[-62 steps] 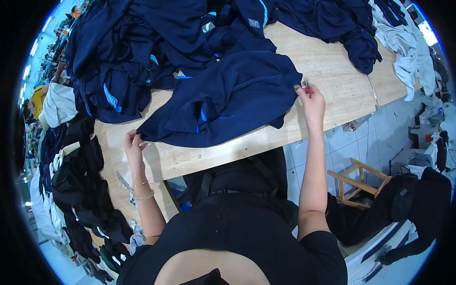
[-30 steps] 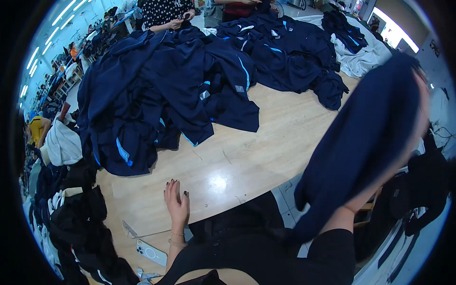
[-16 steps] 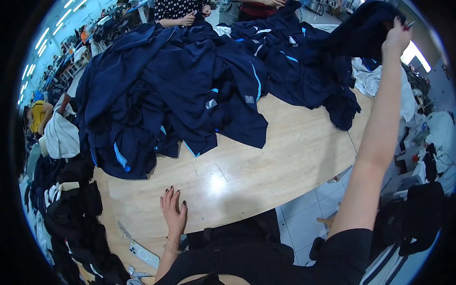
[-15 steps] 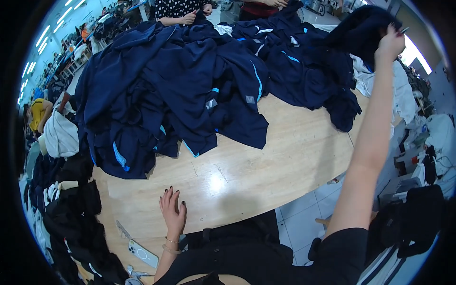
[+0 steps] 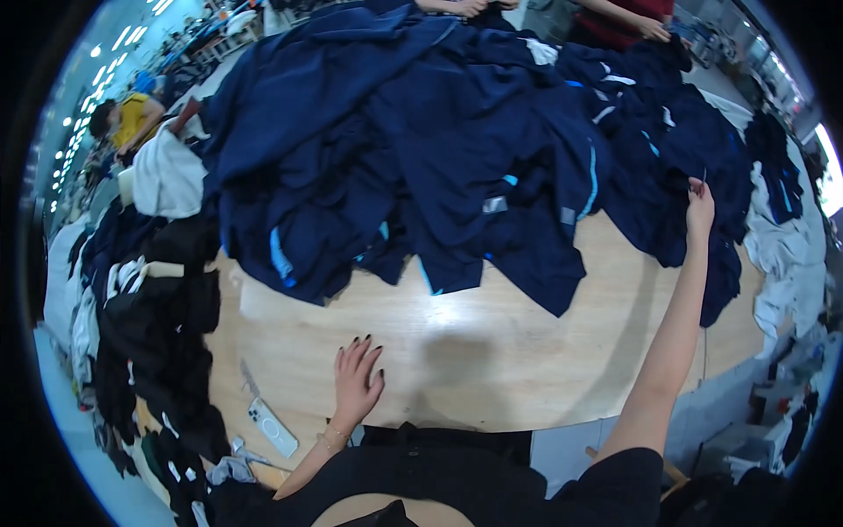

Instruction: The recorder uses small thread snips to trim excess threads from blue garments in a factory setting.

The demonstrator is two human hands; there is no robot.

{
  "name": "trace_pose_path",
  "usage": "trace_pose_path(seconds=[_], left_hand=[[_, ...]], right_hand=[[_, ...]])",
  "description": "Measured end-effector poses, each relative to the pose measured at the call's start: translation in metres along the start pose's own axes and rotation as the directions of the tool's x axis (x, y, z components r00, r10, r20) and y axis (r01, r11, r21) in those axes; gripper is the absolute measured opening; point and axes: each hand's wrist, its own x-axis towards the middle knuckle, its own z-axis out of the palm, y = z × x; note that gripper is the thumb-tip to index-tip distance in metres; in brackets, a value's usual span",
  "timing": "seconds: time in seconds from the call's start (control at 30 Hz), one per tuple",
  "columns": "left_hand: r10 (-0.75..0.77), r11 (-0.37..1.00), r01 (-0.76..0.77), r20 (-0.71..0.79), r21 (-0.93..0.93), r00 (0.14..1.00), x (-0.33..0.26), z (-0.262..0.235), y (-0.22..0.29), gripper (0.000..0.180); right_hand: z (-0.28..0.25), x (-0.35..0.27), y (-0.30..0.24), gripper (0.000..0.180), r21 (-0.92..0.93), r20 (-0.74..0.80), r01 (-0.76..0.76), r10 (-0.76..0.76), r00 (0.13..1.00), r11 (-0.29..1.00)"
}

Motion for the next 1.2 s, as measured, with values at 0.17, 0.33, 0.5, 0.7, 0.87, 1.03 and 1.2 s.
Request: trace_pose_path(seconds=[0.17, 0.33, 0.5, 0.7, 0.87, 1.03, 1.2], left_hand=[[-0.053, 0.998, 0.053, -0.022, 0.019, 0.998, -0.007, -0.009, 0.006, 0.043], [0.005, 1.0, -0.004, -0.074, 0.024, 0.997, -0.004, -0.006, 0.008, 0.041], [-0.02, 0.978, -0.031, -0.237, -0.208, 0.971, 0.021, -0.006, 0.002, 0.028], [0.315, 0.942, -0.057, -0.81, 0.331, 0.494, 0.181, -0.127, 0.014, 0.044], [0.351, 0.841, 0.236, -0.823, 0.487, 0.447, 0.248, -0.222, -0.027, 0.032], [0.493, 0.862, -0.373, -0.736, 0.343, 0.464, 0.18, -0.19, 0.048, 0.036], [0.452, 0.828, -0.468, -0.127, -0.308, 0.883, 0.087, -0.088, 0.128, 0.046]], right_hand=[[0.079, -0.15, -0.067, 0.016, 0.287, 0.133, -0.013, -0.026, 0.991, 0.958], [0.092, -0.286, -0.096, 0.019, 0.538, 0.223, -0.21, 0.102, 0.97, 0.816], [0.062, -0.361, -0.096, 0.017, 0.524, 0.232, -0.27, 0.17, 0.958, 0.807], [0.032, -0.394, -0.099, 0.015, 0.505, 0.227, -0.279, 0.186, 0.956, 0.817], [0.037, -0.403, -0.125, 0.013, 0.51, 0.324, -0.274, 0.113, 0.939, 0.815], [0.034, -0.415, -0.148, 0.014, 0.587, 0.312, -0.301, 0.133, 0.941, 0.752], [0.048, -0.41, -0.155, 0.018, 0.599, 0.327, -0.356, 0.187, 0.926, 0.717]])
